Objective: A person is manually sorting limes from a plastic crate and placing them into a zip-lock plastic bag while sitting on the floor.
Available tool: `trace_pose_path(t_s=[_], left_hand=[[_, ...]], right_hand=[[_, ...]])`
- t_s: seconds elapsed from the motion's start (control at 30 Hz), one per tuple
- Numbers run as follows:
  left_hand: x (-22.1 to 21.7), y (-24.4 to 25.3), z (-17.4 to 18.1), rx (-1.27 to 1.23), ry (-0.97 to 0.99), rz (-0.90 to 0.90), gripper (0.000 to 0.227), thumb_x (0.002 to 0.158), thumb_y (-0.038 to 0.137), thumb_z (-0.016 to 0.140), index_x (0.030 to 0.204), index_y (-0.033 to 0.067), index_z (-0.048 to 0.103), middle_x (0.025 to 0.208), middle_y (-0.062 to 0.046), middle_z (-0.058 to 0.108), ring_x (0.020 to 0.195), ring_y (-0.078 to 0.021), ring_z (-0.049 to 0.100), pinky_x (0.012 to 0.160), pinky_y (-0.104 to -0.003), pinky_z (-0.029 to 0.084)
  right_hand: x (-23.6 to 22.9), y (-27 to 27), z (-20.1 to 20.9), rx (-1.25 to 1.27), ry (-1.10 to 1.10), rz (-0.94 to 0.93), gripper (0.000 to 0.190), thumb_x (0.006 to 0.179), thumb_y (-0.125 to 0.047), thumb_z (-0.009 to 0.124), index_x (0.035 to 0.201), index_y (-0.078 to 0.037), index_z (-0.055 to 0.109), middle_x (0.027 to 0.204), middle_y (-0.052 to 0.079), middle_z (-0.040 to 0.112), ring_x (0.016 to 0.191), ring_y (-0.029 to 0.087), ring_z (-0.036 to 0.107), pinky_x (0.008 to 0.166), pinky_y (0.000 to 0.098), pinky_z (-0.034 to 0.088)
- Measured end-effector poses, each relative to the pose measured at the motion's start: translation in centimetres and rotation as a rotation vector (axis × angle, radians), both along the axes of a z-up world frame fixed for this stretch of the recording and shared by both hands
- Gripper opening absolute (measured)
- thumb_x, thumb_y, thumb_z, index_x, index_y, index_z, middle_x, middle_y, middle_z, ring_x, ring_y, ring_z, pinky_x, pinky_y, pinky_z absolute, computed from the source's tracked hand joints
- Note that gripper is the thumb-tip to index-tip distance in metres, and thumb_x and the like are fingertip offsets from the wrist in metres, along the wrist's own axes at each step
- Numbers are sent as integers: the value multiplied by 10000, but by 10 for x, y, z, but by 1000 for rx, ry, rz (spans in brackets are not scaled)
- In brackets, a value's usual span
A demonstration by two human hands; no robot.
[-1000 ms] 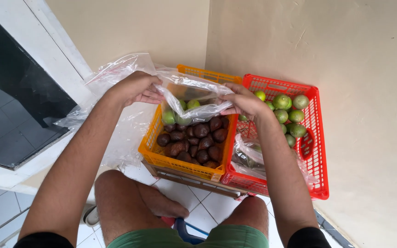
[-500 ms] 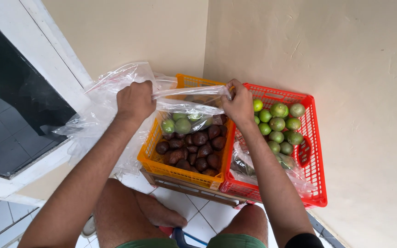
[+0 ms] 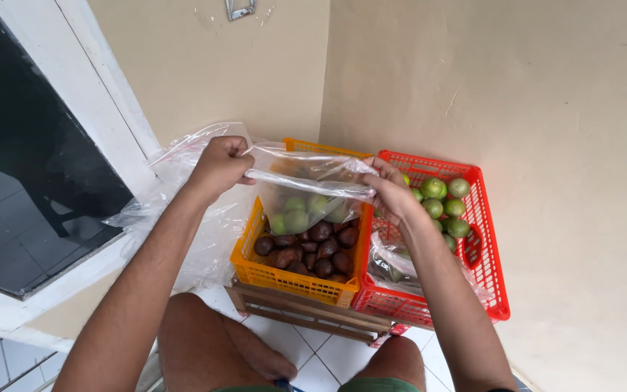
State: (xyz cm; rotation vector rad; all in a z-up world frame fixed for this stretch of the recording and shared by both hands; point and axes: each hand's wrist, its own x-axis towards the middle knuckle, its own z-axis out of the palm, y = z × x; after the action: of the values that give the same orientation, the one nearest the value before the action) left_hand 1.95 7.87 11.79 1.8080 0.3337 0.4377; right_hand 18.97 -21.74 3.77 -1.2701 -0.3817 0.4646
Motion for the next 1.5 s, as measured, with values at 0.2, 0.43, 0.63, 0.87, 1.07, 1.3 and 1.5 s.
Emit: trace_pose_path(t_s=[0.2,0.43,0.63,0.87,1.07,1.3,1.5], left_hand=[[-14,-19,22,883,199,131,183,789,48,640,620,103,594,544,-81,547,505,-271,658,466,-360,528],[-37,-30,52,-287,160,-256,117,852,162,662,860,79,579,823,-3,516,762,-145,692,800,-338,639],[-7,4,19,133,43,-118,50,807,123,640,787,90,609,690,-44,558,610,-181,705,643,-330,620],[-35,-8,69,734,176,13,60,835,126,616,787,104,589,579,-78,617,534,-272,695,536,-386,568],[-51,-32,96,-115,192,-170,258,948,113,584,1090,-102,577,853,-88,489,894,-315,753,858,-432,620],[-23,-5,52,351,3,-40,76,895,83,617,860,22,644,621,-40,584,572,-172,703,616,-379,621],[-12,8,52,704,71,8,187,834,48,638,671,94,560,500,-46,518,417,-184,566,391,-310,490]], right_hand=[[-61,-8,65,-707,-793,-292,171,782,-215,705,936,-166,650,567,20,596,542,221,627,594,356,511],[-93,-24,121,-423,-6,116,278,941,-332,642,1150,-164,569,1098,75,664,978,250,718,969,558,526],[-76,-37,131,-743,-475,-90,146,911,-174,673,994,-67,618,902,186,696,750,261,771,736,363,635],[-63,-22,150,-1197,-1053,-300,139,899,-249,654,909,-117,610,697,77,650,725,336,725,693,472,607],[-74,-14,177,-509,-259,179,146,959,-209,617,996,-72,584,810,28,601,696,106,695,747,297,655],[-53,-18,165,-687,-777,-75,175,993,-185,624,893,-41,623,782,116,614,799,229,738,706,384,663],[-41,-19,161,-1192,-1219,-215,79,949,-158,617,902,-118,568,603,75,554,600,337,688,601,450,597]])
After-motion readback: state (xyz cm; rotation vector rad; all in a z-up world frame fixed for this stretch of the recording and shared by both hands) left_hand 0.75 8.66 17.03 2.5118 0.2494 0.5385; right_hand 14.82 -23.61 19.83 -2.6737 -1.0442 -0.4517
